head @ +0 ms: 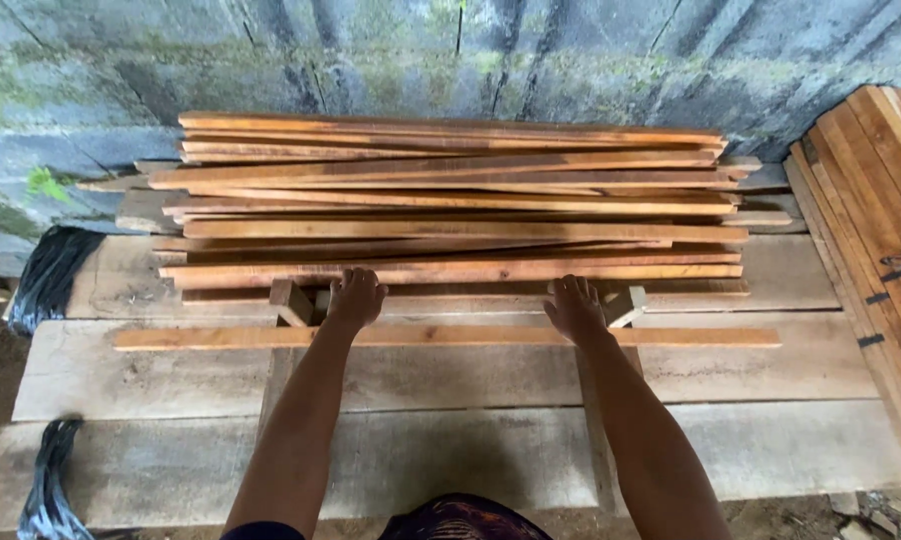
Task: Bundling and organizing wood planks on a workbench using plastic straps.
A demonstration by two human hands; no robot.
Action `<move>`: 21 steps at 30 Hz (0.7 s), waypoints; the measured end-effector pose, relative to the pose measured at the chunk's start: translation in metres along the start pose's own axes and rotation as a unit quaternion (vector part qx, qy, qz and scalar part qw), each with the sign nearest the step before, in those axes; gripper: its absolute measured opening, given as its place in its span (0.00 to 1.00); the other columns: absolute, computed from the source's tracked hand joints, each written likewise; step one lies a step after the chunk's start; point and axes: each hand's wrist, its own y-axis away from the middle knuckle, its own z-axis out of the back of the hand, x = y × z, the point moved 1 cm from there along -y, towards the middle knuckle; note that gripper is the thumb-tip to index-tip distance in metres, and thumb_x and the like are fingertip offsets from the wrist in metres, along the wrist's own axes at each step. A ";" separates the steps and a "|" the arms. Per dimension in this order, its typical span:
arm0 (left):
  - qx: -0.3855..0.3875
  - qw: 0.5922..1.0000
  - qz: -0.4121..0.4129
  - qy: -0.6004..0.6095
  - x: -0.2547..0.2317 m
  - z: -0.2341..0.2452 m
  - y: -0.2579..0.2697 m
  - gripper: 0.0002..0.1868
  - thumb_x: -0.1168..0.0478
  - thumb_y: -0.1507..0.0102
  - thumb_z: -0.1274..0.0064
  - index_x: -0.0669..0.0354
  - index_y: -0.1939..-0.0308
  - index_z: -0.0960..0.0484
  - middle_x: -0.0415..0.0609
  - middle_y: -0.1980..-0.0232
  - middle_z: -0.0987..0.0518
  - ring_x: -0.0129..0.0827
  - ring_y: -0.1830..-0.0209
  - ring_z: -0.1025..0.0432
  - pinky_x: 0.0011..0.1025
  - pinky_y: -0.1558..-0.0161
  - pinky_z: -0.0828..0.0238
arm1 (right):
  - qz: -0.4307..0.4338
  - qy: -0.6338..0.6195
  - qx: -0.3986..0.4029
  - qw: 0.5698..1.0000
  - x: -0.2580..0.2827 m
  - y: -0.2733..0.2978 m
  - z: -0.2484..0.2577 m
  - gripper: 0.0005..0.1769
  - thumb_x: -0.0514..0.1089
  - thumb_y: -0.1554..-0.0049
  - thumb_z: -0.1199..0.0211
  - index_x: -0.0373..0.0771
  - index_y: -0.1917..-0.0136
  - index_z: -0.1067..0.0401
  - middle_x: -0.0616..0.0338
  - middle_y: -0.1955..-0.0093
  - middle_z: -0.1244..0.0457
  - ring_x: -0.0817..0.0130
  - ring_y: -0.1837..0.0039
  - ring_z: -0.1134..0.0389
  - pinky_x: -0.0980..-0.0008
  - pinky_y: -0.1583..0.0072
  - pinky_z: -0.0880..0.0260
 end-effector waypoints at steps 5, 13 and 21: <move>-0.026 1.000 -0.004 0.001 -0.003 0.027 -0.013 0.23 0.40 0.28 0.62 0.50 0.39 0.31 0.54 0.33 0.32 0.45 0.27 0.43 0.50 0.27 0.48 | 0.008 -0.049 -0.016 0.999 -0.001 -0.036 0.007 0.20 0.52 0.45 0.36 0.49 0.41 0.33 0.56 0.43 0.39 0.54 0.33 0.37 0.52 0.33 0.33; -0.165 0.984 -0.050 -0.041 0.014 0.023 -0.068 0.31 0.43 0.35 0.48 0.47 0.31 0.33 0.51 0.30 0.37 0.43 0.28 0.41 0.48 0.31 0.41 | 0.021 -0.052 -0.056 0.997 -0.008 -0.099 -0.008 0.31 0.55 0.43 0.35 0.48 0.29 0.34 0.49 0.30 0.40 0.48 0.25 0.41 0.47 0.26 0.42; -0.222 0.967 -0.088 -0.084 0.007 0.013 -0.107 0.36 0.42 0.35 0.46 0.49 0.26 0.34 0.53 0.29 0.31 0.42 0.26 0.38 0.48 0.27 0.47 | 0.061 -0.035 -0.195 0.978 -0.007 -0.138 -0.025 0.37 0.53 0.48 0.29 0.45 0.27 0.32 0.51 0.31 0.37 0.51 0.26 0.40 0.49 0.27 0.43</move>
